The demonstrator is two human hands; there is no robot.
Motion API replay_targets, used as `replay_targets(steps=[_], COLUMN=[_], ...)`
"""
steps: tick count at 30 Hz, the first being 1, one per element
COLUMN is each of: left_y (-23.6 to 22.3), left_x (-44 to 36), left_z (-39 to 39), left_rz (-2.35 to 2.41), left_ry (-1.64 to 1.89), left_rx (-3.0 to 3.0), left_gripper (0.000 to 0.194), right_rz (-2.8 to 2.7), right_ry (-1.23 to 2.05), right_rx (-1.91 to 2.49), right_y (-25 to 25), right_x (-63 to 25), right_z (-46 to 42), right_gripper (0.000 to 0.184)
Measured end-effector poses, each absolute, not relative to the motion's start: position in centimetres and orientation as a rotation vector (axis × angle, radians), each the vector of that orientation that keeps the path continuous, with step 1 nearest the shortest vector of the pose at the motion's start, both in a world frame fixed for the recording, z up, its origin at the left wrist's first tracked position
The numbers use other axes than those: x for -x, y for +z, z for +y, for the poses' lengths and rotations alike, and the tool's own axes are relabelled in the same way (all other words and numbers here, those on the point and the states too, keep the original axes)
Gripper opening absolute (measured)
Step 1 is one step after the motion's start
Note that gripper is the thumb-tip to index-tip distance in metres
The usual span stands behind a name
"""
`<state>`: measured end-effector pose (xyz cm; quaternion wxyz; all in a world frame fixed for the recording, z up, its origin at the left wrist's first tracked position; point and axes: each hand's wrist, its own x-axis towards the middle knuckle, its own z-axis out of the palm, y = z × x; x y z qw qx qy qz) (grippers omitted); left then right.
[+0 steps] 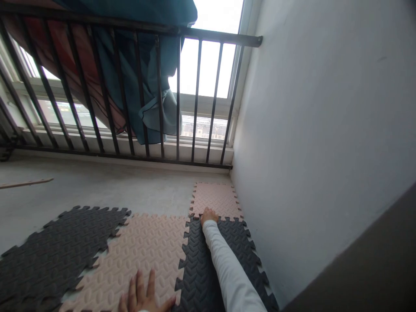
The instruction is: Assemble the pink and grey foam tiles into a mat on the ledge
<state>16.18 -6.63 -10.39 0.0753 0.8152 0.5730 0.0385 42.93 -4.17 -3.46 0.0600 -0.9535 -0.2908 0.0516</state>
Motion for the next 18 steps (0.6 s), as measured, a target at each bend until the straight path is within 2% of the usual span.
replay_targets(steps=[10, 18], left_y=[-10.3, -10.2], left_x=[-16.1, -16.1], left_z=[-6.7, -6.7], left_rz=[1.732, 1.745], left_ry=[0.113, 0.094], left_rx=[-2.445, -2.499], left_gripper=[0.094, 0.092], right_rz=[-1.058, -1.152], right_ry=[0.015, 0.066], right_rx=[2.844, 2.832], right_y=[-4.3, -4.6], right_x=[-42.8, -41.5], right_z=[-5.1, -6.5], right_gripper=[0.032, 0.033])
